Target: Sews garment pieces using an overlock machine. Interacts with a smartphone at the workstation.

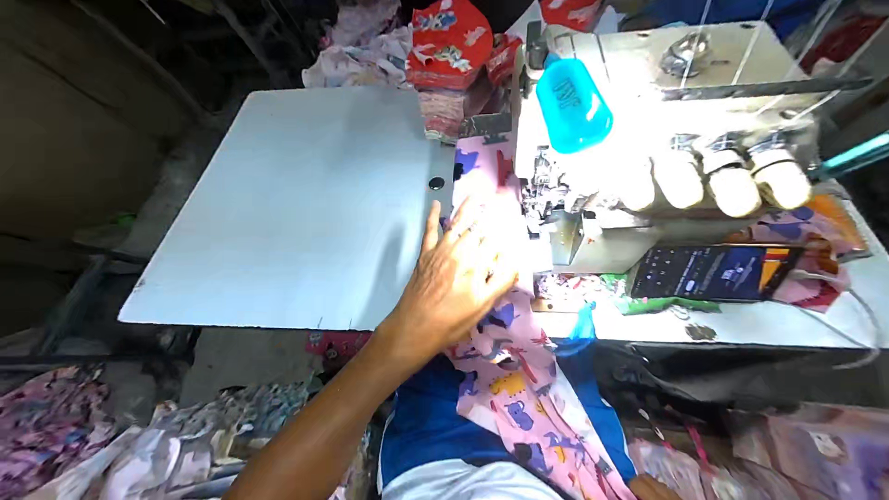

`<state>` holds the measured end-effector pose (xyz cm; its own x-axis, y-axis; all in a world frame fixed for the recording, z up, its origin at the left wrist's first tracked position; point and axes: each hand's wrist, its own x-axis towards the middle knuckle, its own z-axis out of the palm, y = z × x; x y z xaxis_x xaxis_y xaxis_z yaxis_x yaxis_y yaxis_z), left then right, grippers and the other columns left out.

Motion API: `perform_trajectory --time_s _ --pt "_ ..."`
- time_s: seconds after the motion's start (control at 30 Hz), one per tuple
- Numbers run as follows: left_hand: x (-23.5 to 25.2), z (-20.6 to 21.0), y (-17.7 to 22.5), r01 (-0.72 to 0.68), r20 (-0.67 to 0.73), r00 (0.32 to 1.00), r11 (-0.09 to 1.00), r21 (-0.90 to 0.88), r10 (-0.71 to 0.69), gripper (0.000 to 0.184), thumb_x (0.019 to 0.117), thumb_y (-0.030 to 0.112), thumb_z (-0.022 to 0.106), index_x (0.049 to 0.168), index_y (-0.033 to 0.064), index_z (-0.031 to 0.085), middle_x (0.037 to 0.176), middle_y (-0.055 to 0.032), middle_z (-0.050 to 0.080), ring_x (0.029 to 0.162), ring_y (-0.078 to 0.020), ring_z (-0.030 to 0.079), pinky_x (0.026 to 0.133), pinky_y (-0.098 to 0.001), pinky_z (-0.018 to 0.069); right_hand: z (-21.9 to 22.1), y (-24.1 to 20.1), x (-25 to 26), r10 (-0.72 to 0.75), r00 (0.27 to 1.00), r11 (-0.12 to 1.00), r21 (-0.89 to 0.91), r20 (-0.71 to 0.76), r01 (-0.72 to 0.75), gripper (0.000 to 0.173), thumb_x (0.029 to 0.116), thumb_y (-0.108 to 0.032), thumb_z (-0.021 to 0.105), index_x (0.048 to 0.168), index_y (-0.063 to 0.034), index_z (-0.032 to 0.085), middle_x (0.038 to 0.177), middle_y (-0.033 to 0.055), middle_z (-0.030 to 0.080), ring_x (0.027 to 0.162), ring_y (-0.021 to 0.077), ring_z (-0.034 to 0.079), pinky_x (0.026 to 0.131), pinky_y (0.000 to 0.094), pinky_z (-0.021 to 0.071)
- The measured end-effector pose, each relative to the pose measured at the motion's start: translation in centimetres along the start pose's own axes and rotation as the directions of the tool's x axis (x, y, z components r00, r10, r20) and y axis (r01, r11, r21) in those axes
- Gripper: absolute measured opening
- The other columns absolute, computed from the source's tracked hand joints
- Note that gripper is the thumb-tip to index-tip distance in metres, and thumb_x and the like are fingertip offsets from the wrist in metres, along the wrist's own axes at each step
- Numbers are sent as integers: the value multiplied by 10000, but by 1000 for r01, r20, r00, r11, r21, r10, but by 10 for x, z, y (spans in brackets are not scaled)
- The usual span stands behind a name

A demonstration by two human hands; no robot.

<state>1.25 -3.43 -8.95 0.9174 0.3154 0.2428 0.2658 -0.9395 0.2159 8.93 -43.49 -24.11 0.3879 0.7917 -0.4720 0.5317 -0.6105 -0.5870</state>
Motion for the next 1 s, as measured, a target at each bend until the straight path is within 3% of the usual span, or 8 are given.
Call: perform_trajectory --time_s 0.2,0.33,0.47,0.53,0.67,0.77,0.87,1.0 --pt "53 4 -21 95 40 995 995 24 -96 487 1085 320 334 1454 107 568 1617 -103 412 1532 -329 302 1188 -675 185 -17 -2 18 81 997 996 -49 8 -81 393 1008 -261 619 1029 125 686 1036 321 683 993 501 676 864 661 518" --pt "78 -1 -27 131 138 982 991 2 -130 553 1068 366 311 1522 107 493 1670 -113 307 1567 -325 202 1199 -688 109 -16 -4 11 108 993 993 -35 -43 -109 339 999 -206 627 1091 115 678 1053 318 682 985 497 681 860 657 524" --pt "63 -1 -29 97 -60 993 991 -97 -103 401 1047 274 470 1315 20 624 1446 -221 542 1386 -404 469 1114 -684 319 -11 3 2 38 975 999 -21 -218 -44 271 1000 -207 633 1126 15 723 1083 228 716 1002 415 705 875 600 554" --pt "38 -1 -26 97 -234 961 972 -212 -147 491 1079 297 492 1492 31 489 1529 -219 468 1409 -358 464 1140 -575 380 -16 9 1 -35 904 998 -58 -427 11 208 979 -190 634 1045 -36 757 1014 157 734 923 335 732 795 540 598" --pt "-27 27 -20 72 -301 895 774 -629 -328 709 1101 480 285 1640 42 145 1709 -149 143 1567 -224 203 1262 -398 251 -59 20 8 -74 720 997 -63 -690 41 228 1014 -196 587 1024 -54 765 976 110 736 866 246 730 769 439 615" --pt "-78 64 -39 288 -156 924 904 -314 -349 775 1095 459 255 1549 -166 201 1609 -356 251 1524 -415 271 1254 -504 214 -113 22 14 -63 629 998 -48 -775 42 257 1038 -184 562 1089 -14 748 1025 138 737 894 243 727 825 419 607" --pt "-104 50 -80 293 -45 955 955 -32 -295 790 1039 493 424 1527 -123 346 1601 -400 212 1475 -606 208 1160 -737 188 -167 26 28 -44 535 999 -33 -844 29 232 1033 -135 575 1123 11 732 1050 164 734 929 268 725 872 457 591" --pt "-118 5 -86 283 -122 947 952 -121 -297 767 1054 453 440 1559 -104 293 1625 -387 148 1527 -525 147 1243 -574 178 -228 42 56 -27 483 1000 -31 -875 1 221 1047 -57 539 1172 41 694 1130 223 700 1018 358 697 934 543 548"
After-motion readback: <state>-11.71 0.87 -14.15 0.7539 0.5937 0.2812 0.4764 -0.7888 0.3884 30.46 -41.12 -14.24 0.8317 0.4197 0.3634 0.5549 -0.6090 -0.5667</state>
